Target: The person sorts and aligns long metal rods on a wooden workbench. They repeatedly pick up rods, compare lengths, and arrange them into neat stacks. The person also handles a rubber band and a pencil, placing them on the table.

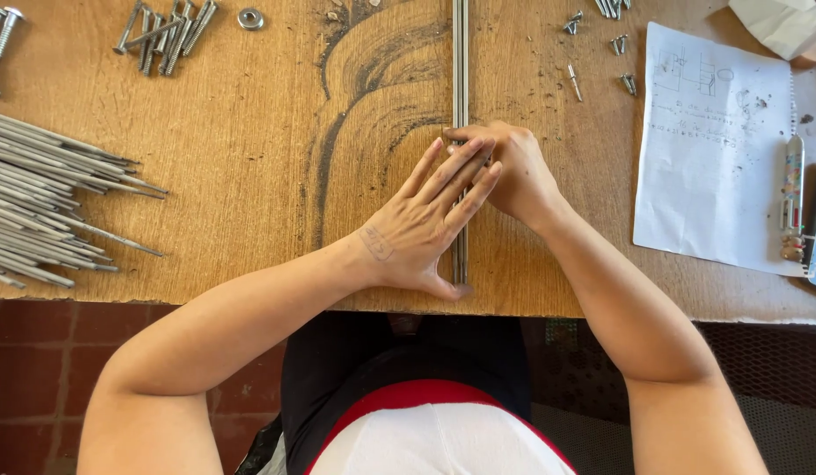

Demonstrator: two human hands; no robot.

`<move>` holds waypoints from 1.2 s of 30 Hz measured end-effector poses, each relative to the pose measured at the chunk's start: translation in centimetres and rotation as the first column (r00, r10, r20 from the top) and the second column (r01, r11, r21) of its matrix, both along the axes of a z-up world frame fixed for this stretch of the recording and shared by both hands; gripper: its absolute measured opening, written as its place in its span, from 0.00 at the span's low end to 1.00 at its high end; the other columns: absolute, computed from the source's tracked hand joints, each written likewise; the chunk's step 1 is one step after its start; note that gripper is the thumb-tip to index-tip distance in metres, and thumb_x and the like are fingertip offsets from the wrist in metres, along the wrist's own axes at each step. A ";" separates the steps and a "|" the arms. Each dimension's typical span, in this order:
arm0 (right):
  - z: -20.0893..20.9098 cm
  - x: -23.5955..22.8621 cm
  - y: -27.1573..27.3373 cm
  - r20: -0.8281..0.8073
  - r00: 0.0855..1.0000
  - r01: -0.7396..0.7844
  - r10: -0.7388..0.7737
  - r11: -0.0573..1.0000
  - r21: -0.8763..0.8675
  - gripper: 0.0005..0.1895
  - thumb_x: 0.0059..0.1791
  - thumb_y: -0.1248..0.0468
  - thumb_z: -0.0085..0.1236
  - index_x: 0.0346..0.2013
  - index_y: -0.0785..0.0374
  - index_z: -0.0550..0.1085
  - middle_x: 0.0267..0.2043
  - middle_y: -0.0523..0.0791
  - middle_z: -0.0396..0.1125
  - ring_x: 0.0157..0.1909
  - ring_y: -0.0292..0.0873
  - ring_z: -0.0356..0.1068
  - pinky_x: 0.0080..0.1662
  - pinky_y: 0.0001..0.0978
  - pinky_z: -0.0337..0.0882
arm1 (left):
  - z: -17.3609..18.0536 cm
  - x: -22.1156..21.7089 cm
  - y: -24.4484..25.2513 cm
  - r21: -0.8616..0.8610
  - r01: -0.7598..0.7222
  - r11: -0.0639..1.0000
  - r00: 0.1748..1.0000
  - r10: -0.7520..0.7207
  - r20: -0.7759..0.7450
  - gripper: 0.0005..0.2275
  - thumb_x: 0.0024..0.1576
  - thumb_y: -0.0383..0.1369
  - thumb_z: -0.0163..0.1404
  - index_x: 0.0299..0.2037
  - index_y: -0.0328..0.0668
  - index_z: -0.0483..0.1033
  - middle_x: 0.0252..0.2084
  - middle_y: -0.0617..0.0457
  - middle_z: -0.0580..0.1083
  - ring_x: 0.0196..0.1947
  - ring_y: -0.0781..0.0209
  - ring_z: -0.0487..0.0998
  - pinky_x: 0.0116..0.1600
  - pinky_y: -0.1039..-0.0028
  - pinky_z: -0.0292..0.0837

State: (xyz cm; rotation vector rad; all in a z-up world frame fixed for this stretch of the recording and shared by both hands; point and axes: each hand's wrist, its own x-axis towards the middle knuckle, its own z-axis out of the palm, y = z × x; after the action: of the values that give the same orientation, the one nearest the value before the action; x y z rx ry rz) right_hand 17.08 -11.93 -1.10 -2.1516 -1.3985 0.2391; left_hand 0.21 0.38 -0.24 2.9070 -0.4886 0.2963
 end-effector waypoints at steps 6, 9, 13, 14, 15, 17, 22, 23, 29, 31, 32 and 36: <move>-5.8 3.2 -1.3 0.020 0.999 0.046 -0.046 0.999 -0.023 0.23 0.54 0.59 0.59 0.58 0.72 0.73 0.45 0.58 0.71 0.52 0.62 0.72 0.51 0.48 0.72 | 0.8 0.1 1.0 -0.049 -0.112 0.992 0.994 0.111 -0.016 0.70 0.38 0.84 0.39 0.74 0.22 0.36 0.76 0.26 0.48 0.79 0.39 0.36 0.76 0.51 0.16; -1.0 0.5 -0.1 0.005 0.998 0.057 -0.057 0.998 0.001 0.19 0.52 0.58 0.63 0.54 0.65 0.77 0.37 0.54 0.71 0.45 0.60 0.74 0.47 0.47 0.73 | 0.7 0.3 1.9 -0.104 -0.148 0.984 0.989 0.146 -0.021 0.71 0.37 0.85 0.40 0.73 0.20 0.36 0.72 0.24 0.56 0.78 0.38 0.41 0.76 0.46 0.17; -0.7 0.3 0.1 0.011 0.998 0.064 -0.064 0.998 0.021 0.18 0.52 0.58 0.65 0.51 0.66 0.78 0.35 0.57 0.71 0.44 0.62 0.74 0.45 0.48 0.74 | 0.9 0.6 2.5 -0.180 -0.164 0.970 0.986 0.169 0.010 0.70 0.38 0.83 0.43 0.73 0.20 0.35 0.70 0.27 0.61 0.78 0.40 0.44 0.76 0.44 0.17; -1.0 0.4 0.0 0.007 0.997 0.079 -0.079 0.997 0.016 0.17 0.51 0.57 0.65 0.51 0.63 0.78 0.35 0.56 0.71 0.43 0.61 0.74 0.44 0.49 0.74 | 0.9 0.7 2.7 -0.205 -0.159 0.966 0.983 0.174 0.055 0.68 0.39 0.82 0.44 0.74 0.23 0.37 0.70 0.31 0.62 0.78 0.43 0.47 0.77 0.44 0.19; -1.4 0.4 -0.1 0.004 0.996 0.094 -0.094 0.996 0.011 0.17 0.51 0.56 0.65 0.51 0.59 0.79 0.34 0.55 0.71 0.43 0.60 0.74 0.43 0.50 0.74 | 0.9 0.8 2.9 -0.228 -0.153 0.962 0.979 0.179 0.101 0.67 0.39 0.81 0.45 0.74 0.27 0.40 0.70 0.35 0.64 0.77 0.46 0.50 0.77 0.44 0.20; -0.1 -0.4 0.0 0.010 0.995 0.101 -0.101 0.995 -0.001 0.15 0.51 0.56 0.64 0.51 0.56 0.79 0.33 0.54 0.71 0.42 0.59 0.74 0.43 0.50 0.74 | -1.1 2.3 3.4 -0.229 -0.166 0.959 0.967 0.204 0.154 0.63 0.42 0.79 0.48 0.75 0.33 0.41 0.67 0.40 0.68 0.76 0.49 0.53 0.78 0.43 0.22; 0.5 -1.3 0.1 -0.089 0.992 0.104 -0.092 0.983 0.149 0.17 0.56 0.56 0.60 0.57 0.58 0.77 0.25 0.40 0.67 0.27 0.31 0.61 0.35 0.26 0.62 | -0.1 0.4 7.5 0.030 -0.150 0.988 0.944 0.134 0.303 0.29 0.58 0.52 0.59 0.63 0.42 0.72 0.59 0.44 0.76 0.68 0.44 0.66 0.74 0.39 0.35; 0.2 -1.1 0.1 -0.057 0.993 0.115 -0.103 0.960 0.256 0.14 0.57 0.62 0.61 0.56 0.63 0.77 0.27 0.42 0.67 0.28 0.33 0.62 0.36 0.26 0.65 | 0.5 -0.5 8.4 -0.007 -0.130 0.992 0.968 0.128 0.216 0.18 0.56 0.45 0.60 0.52 0.46 0.77 0.53 0.49 0.79 0.64 0.48 0.71 0.74 0.43 0.42; 1.6 -2.8 -0.1 0.050 0.997 0.031 -0.057 0.910 0.414 0.11 0.62 0.69 0.60 0.57 0.73 0.72 0.31 0.47 0.69 0.31 0.39 0.67 0.36 0.28 0.69 | 5.5 -7.4 17.2 0.465 -0.360 0.809 0.880 0.460 -0.119 0.09 0.62 0.23 0.51 0.29 0.46 0.77 0.20 0.60 0.70 0.22 0.64 0.71 0.30 0.71 0.78; 2.1 -3.4 -0.1 0.036 0.998 0.036 -0.056 0.911 0.410 0.12 0.62 0.70 0.59 0.58 0.72 0.70 0.32 0.48 0.70 0.30 0.39 0.68 0.35 0.28 0.70 | 7.0 -9.8 20.2 0.651 -0.380 0.657 0.734 0.643 -0.221 0.06 0.58 0.21 0.53 0.34 0.44 0.79 0.21 0.59 0.71 0.22 0.60 0.75 0.28 0.67 0.81; 2.2 -3.6 0.0 0.007 0.999 0.035 -0.042 0.904 0.425 0.13 0.62 0.70 0.58 0.59 0.72 0.68 0.31 0.47 0.69 0.29 0.39 0.67 0.33 0.28 0.69 | 7.4 -11.3 21.7 0.612 -0.486 0.623 0.634 0.734 -0.243 0.07 0.59 0.19 0.51 0.36 0.40 0.80 0.24 0.57 0.73 0.23 0.63 0.74 0.30 0.71 0.81; 2.3 -3.8 0.1 -0.002 0.999 0.035 -0.038 0.899 0.437 0.14 0.60 0.70 0.57 0.59 0.70 0.67 0.30 0.47 0.70 0.28 0.38 0.67 0.33 0.28 0.71 | 5.7 -14.9 26.7 0.735 -0.500 0.459 0.516 0.839 -0.173 0.10 0.60 0.22 0.54 0.26 0.46 0.78 0.21 0.60 0.73 0.22 0.69 0.76 0.41 0.73 0.85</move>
State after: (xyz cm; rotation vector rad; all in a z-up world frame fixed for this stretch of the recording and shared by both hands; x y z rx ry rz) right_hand 13.31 -11.81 1.23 -1.8010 -1.2699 -0.0933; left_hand -14.74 27.10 5.41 3.4027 0.9752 -0.7291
